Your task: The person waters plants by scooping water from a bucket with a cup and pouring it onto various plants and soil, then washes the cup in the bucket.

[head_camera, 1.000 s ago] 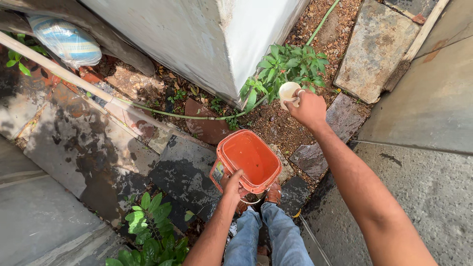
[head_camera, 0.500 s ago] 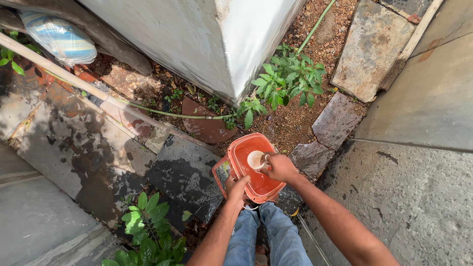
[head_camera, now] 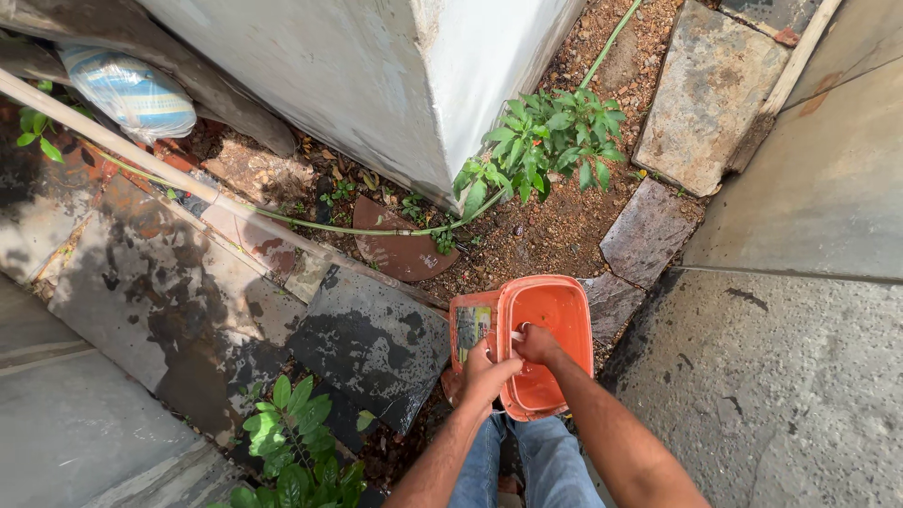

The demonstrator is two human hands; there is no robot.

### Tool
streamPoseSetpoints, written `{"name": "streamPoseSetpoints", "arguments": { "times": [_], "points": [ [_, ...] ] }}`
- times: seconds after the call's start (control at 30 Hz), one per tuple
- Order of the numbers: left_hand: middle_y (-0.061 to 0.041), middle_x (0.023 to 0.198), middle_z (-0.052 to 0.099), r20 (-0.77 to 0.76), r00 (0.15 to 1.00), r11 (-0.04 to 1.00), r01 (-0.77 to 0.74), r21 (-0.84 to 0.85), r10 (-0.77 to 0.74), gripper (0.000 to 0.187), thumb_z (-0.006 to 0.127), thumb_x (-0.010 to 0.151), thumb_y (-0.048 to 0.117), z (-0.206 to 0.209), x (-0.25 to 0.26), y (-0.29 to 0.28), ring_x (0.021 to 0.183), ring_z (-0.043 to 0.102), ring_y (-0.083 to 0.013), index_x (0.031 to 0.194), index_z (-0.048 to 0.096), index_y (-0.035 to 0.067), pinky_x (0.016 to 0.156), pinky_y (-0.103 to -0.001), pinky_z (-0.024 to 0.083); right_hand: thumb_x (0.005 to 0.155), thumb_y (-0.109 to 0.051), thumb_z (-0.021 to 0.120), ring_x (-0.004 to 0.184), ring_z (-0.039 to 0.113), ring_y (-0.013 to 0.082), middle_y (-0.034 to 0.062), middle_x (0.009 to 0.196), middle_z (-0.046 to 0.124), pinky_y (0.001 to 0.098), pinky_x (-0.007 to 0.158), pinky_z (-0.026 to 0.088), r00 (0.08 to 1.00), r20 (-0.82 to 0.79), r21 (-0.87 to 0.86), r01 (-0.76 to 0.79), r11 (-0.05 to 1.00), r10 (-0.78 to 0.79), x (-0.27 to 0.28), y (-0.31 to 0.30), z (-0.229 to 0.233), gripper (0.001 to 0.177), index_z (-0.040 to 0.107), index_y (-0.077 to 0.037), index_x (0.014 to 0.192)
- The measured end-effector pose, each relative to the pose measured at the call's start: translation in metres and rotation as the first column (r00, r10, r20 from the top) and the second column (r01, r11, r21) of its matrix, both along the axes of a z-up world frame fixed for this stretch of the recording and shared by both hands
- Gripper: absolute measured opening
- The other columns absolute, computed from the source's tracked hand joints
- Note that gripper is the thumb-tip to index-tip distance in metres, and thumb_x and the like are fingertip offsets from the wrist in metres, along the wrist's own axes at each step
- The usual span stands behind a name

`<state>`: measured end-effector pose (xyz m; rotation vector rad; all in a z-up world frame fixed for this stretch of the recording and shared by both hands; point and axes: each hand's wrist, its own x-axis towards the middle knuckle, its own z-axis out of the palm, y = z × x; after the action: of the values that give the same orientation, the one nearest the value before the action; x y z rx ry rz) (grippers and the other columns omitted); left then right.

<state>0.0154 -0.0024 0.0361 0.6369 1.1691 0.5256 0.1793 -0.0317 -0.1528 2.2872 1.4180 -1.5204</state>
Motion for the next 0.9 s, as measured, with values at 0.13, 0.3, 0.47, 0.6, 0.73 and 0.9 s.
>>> {"name": "streamPoseSetpoints", "arguments": {
  "times": [0.13,0.3,0.47,0.6,0.73,0.9],
  "points": [
    [-0.002,0.086,0.071,-0.079,0.994,0.995,0.076,-0.070,-0.081,0.033,0.072,0.074,-0.001,0.011,0.001,0.000,0.074,0.066,-0.0093,0.107,0.069,0.002,0.068,-0.027,0.055,0.086,-0.049,0.070,0.108,0.072,0.0343,0.0179,0.114,0.076,0.0438,0.098,0.056,0.998,0.051,-0.055,-0.042,0.998,0.045,0.015,-0.004,0.002,0.051,0.074,-0.009,0.117],
    [-0.004,0.094,0.076,-0.007,0.999,0.994,0.034,-0.108,-0.035,0.037,0.071,0.074,0.000,0.015,0.001,0.001,0.080,0.073,-0.0107,0.111,0.068,0.000,0.072,-0.027,0.060,0.082,-0.056,0.076,0.110,0.070,0.0329,0.0153,0.119,0.073,0.0447,0.096,0.056,0.987,0.160,-0.081,0.024,0.996,-0.011,0.020,-0.007,0.022,0.059,0.072,-0.013,0.122],
    [-0.005,0.095,0.075,-0.038,0.999,0.995,0.003,-0.102,-0.007,0.040,0.072,0.073,-0.001,0.010,0.001,0.002,0.079,0.069,-0.0116,0.113,0.068,0.001,0.070,-0.028,0.056,0.081,-0.041,0.081,0.108,0.071,0.0331,0.0111,0.123,0.071,0.0450,0.094,0.057,0.985,0.133,0.117,0.096,0.989,-0.111,0.007,-0.003,0.059,0.039,0.075,-0.012,0.107],
    [-0.007,0.095,0.075,-0.171,0.985,0.998,0.003,-0.062,-0.013,0.037,0.073,0.077,-0.001,-0.008,-0.005,0.003,0.080,0.069,-0.0130,0.114,0.069,0.000,0.072,-0.030,0.057,0.077,-0.021,0.082,0.106,0.069,0.0378,0.0101,0.137,0.064,0.0469,0.090,0.056,0.995,0.029,0.407,0.078,0.910,-0.098,0.009,0.006,0.098,0.023,0.075,-0.011,0.096],
    [-0.006,0.100,0.075,0.000,0.987,0.980,-0.157,-0.123,0.158,0.040,0.072,0.077,-0.002,-0.033,-0.014,0.005,0.083,0.071,-0.0142,0.116,0.066,0.004,0.074,-0.032,0.059,0.077,-0.022,0.085,0.108,0.068,0.0384,0.0121,0.137,0.062,0.0471,0.092,0.055,0.997,0.057,0.484,0.026,0.875,-0.061,0.022,0.022,0.143,0.024,0.074,-0.011,0.096],
    [-0.008,0.109,0.076,-0.075,0.966,0.962,-0.254,-0.105,0.247,0.039,0.072,0.080,-0.001,-0.053,-0.019,0.010,0.091,0.075,-0.0167,0.118,0.066,0.002,0.076,-0.031,0.062,0.080,-0.031,0.080,0.100,0.072,0.0333,0.0059,0.133,0.068,0.0440,0.084,0.059,0.994,0.061,0.538,0.044,0.842,-0.091,0.054,0.050,0.201,0.027,0.073,-0.013,0.099]
  ]
}}
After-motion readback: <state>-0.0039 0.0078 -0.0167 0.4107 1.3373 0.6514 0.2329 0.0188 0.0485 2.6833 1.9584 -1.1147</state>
